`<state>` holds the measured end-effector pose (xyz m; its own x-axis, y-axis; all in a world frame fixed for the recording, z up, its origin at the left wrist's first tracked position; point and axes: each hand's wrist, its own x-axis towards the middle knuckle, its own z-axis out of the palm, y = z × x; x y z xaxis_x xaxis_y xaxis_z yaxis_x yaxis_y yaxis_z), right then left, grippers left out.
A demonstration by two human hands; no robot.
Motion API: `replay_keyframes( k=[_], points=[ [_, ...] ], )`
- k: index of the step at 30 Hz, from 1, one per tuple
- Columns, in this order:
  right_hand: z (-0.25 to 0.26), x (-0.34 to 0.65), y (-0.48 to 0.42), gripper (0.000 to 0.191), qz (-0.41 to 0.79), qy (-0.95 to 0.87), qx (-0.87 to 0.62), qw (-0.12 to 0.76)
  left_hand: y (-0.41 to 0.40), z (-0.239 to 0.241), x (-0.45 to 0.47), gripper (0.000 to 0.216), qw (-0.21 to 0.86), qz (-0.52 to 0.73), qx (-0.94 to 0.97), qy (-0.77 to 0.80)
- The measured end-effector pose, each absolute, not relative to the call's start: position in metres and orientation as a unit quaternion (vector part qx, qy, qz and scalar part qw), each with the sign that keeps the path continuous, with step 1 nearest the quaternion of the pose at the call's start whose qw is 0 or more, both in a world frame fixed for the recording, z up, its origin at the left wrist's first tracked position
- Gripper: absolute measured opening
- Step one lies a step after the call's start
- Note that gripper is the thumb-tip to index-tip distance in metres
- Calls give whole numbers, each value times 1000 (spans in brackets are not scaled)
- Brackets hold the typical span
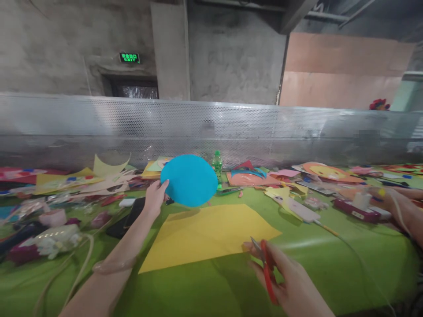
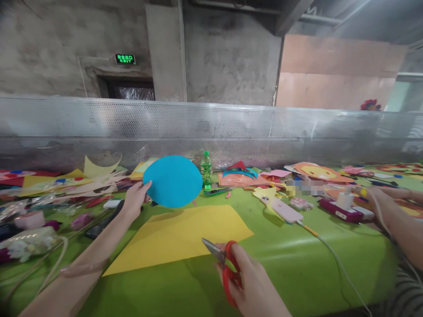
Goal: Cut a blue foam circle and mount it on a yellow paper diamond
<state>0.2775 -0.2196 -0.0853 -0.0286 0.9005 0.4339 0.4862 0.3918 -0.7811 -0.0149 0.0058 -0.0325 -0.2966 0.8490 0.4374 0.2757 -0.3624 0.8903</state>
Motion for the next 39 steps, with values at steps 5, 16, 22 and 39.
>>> replay_keyframes(
  k=[5, 16, 22, 39],
  points=[
    [-87, 277, -219, 26, 209, -677, -518, 479, 3, -30, -14, 25, 234, 611, 547, 522],
    [-95, 278, -214, 26, 196, -666, -539, 478, 0, -27, -11, 24, 244, 600, 548, 529],
    [-96, 279, -203, 24, 195, -661, -543, 480, 2, -30, -12, 25, 243, 609, 553, 514],
    [-101, 273, -200, 27, 214, -661, -534, 482, 0, -29, -11, 22, 244, 613, 544, 518]
  ],
)
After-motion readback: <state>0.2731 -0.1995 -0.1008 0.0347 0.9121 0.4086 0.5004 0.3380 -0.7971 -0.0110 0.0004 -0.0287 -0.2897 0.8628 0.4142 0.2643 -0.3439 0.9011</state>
